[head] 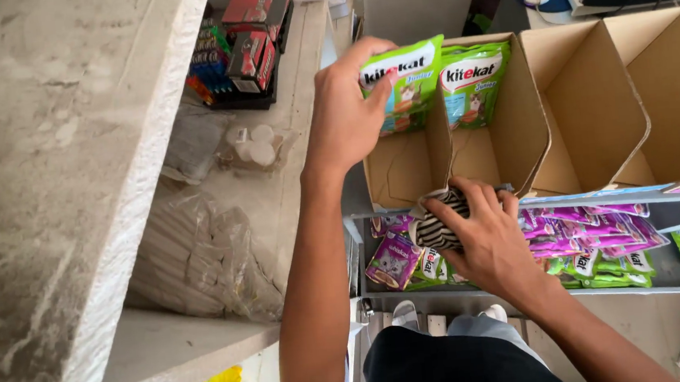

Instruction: Wiping down cat food pouches with a cloth and stocking them into display boxes on a grocery shelf.

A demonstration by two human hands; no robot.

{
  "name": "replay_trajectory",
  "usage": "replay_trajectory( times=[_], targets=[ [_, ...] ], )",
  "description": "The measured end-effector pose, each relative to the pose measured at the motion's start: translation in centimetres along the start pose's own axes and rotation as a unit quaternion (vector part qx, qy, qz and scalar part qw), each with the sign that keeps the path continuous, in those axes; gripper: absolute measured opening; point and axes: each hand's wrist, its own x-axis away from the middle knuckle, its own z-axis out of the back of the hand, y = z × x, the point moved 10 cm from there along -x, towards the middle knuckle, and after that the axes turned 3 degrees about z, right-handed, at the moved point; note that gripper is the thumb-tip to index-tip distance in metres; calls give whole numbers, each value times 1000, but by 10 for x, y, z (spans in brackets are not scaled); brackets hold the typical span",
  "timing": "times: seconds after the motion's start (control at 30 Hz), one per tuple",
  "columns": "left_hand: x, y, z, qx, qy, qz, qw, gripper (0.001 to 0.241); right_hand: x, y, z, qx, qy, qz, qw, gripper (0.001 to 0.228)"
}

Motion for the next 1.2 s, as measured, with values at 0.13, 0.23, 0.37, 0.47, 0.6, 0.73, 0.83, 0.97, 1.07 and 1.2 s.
replay_trajectory(
  times=[0.13, 0.23, 0.37, 0.47, 0.6, 0.73, 0.83, 0.97, 1.07, 1.2],
  targets=[
    [-7, -40, -32, -47, -79, -18, 996, 26, 8, 10, -16, 12, 6, -3, 1000, 79],
    [-9, -58, -54, -186, -98, -5, 978, 27, 9, 12, -15, 13, 14, -2, 1000, 75],
    [-15, -80, -70, -310, -97, -3, 946, 30, 10, 13, -15, -1, 23, -1, 1000, 70],
    [-17, -79, -68, -379, -77, -11, 922, 30, 11, 12, -21, -7, 30, 1, 1000, 71],
    [2, -31, -55, -274, -29, -22, 961, 27, 13, 11, -24, 19, 40, 0, 999, 74],
    [52, 11, -68, -121, 34, -62, 990, 8, 8, 4, -7, 4, 80, 10, 997, 49],
    [85, 5, -77, -65, 51, 24, 996, 17, 10, 4, -7, -8, 99, 19, 995, 27],
    [102, -61, -92, 186, 113, 192, 957, 29, 9, 1, -3, -14, 95, 18, 995, 29],
    [105, -109, -122, 100, -12, 317, 943, 32, 9, 2, -5, -9, 97, 15, 995, 38],
    [95, -139, -134, 47, -18, 353, 934, 30, 9, 1, -7, -9, 91, 5, 996, 47]
  ],
)
